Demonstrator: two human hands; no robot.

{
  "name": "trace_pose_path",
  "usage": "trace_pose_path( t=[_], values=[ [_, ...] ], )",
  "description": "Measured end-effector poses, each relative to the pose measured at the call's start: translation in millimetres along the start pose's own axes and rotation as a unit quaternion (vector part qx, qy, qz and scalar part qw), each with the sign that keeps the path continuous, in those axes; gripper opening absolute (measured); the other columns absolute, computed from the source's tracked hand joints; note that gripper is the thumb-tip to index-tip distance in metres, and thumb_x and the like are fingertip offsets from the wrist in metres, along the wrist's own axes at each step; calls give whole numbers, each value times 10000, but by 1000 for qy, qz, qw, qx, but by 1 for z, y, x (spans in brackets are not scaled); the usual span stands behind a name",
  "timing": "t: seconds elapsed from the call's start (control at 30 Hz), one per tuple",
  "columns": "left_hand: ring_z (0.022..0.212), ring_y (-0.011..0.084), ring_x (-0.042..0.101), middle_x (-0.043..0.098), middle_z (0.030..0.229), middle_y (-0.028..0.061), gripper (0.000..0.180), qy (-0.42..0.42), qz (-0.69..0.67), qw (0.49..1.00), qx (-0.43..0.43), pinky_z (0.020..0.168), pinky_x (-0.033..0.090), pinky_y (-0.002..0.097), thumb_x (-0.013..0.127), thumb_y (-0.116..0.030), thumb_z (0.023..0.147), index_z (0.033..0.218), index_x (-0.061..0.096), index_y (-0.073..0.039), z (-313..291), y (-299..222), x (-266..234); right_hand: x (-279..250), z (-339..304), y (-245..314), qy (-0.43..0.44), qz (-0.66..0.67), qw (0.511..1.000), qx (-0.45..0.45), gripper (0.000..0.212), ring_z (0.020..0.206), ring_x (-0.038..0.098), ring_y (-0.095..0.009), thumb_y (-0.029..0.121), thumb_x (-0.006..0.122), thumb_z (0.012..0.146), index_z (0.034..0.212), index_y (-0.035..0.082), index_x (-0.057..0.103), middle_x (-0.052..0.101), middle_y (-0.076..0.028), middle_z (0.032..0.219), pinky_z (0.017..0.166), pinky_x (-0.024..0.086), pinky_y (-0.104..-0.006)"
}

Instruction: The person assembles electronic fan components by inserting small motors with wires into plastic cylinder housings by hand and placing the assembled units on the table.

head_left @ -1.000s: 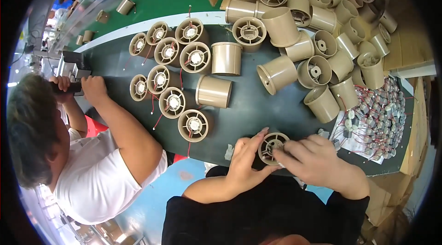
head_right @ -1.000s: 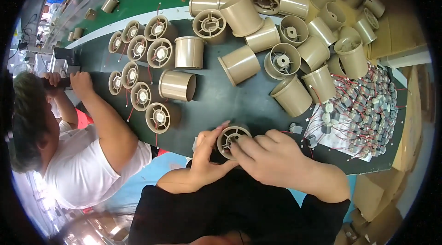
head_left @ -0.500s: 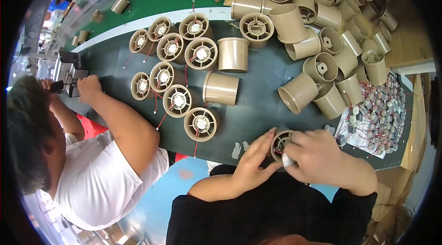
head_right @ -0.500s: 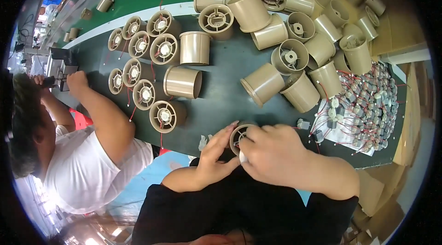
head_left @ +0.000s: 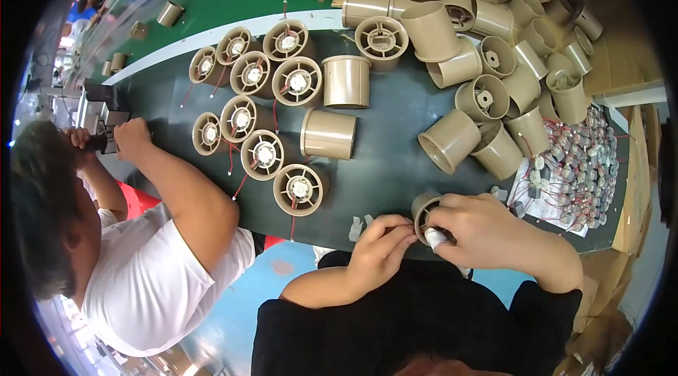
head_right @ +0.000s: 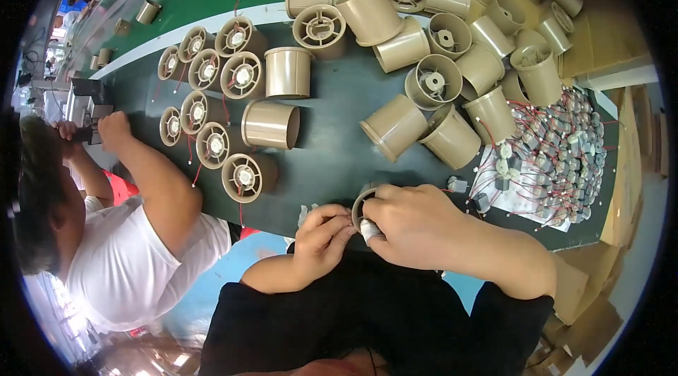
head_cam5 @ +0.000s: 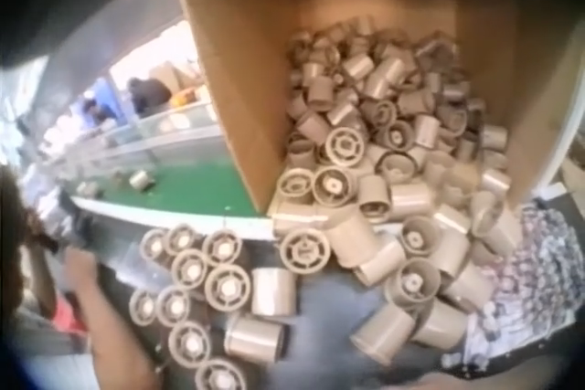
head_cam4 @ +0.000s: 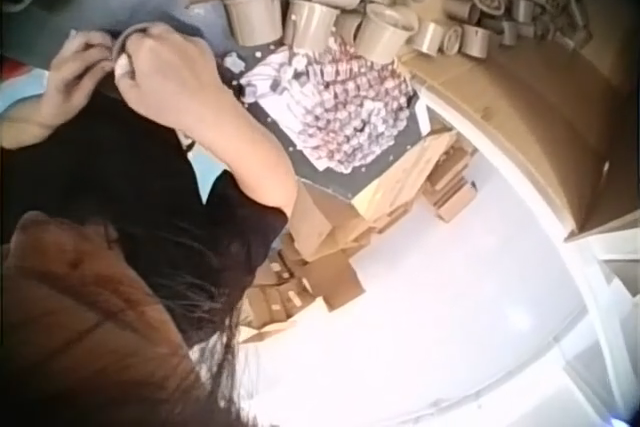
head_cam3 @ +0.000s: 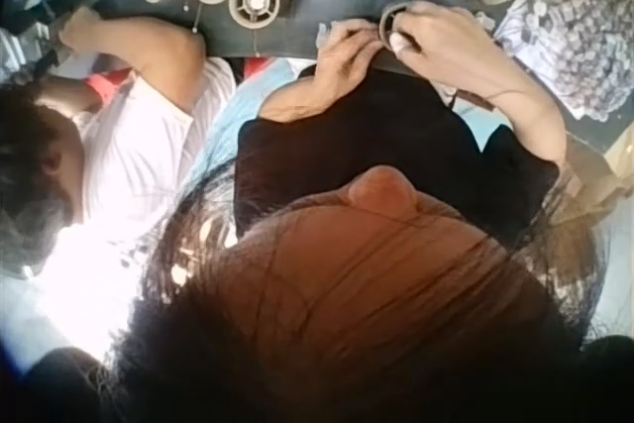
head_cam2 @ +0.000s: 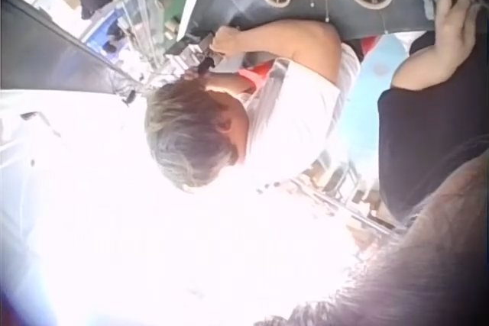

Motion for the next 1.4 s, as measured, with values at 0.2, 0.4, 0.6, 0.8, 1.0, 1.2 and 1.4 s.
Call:
trace_pose_path(
  t=[0.2,0.4,0.6,0.8,1.0,1.2,1.4],
  values=[
    [714,243,497,514,771,98,88,15,92,995,27,626,399,305,591,26,658,739,558,13,5,-3,-8,-18,-14,15,39,-133,990,-34,417,611,532,-269,93,594,628,1010,85,428,504,-89,729,537,424,-310],
    [769,262,472,505,756,95,91,46,100,994,18,660,389,326,588,26,639,721,554,3,7,0,-6,-13,-9,2,81,73,994,-1,367,757,537,-245,105,588,602,949,59,477,530,-103,837,609,409,-317],
    [803,272,477,502,770,102,88,62,113,992,5,692,394,331,583,28,646,730,563,8,11,1,-15,-15,-21,22,-172,-318,924,-125,366,672,483,-178,138,559,582,927,19,524,493,-76,854,792,358,-371],
    [893,290,451,488,927,125,344,113,142,983,9,760,370,358,667,-58,597,910,540,6,15,1,-14,2,-17,-9,-151,6,986,-73,340,690,525,-183,85,655,598,924,132,570,525,-48,857,948,119,-539],
    [951,311,429,469,1071,146,829,89,179,979,35,802,352,378,758,-172,476,1163,334,15,28,-14,10,6,-20,-17,-223,0,975,-8,276,752,476,-186,44,612,580,834,153,612,441,-37,766,924,138,-551],
    [870,292,462,515,994,132,700,82,220,970,68,721,383,369,736,-100,482,1093,417,23,26,-14,10,14,-30,1,-274,-227,933,-58,359,746,489,-231,119,604,599,954,92,553,495,-80,923,910,156,-573],
    [946,380,368,375,1107,269,567,-162,490,852,89,789,275,453,670,-113,591,1091,431,4,17,-34,-22,2,-64,-35,-293,-131,947,-22,354,752,458,-255,43,593,585,935,85,568,473,-102,879,706,388,-377]
  ],
)
Point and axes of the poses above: each hand's wrist, its own z-axis towards the middle knuckle, its own x-axis out of the palm, y = z × x, the point moved 5 cm from there along z, towards the middle knuckle
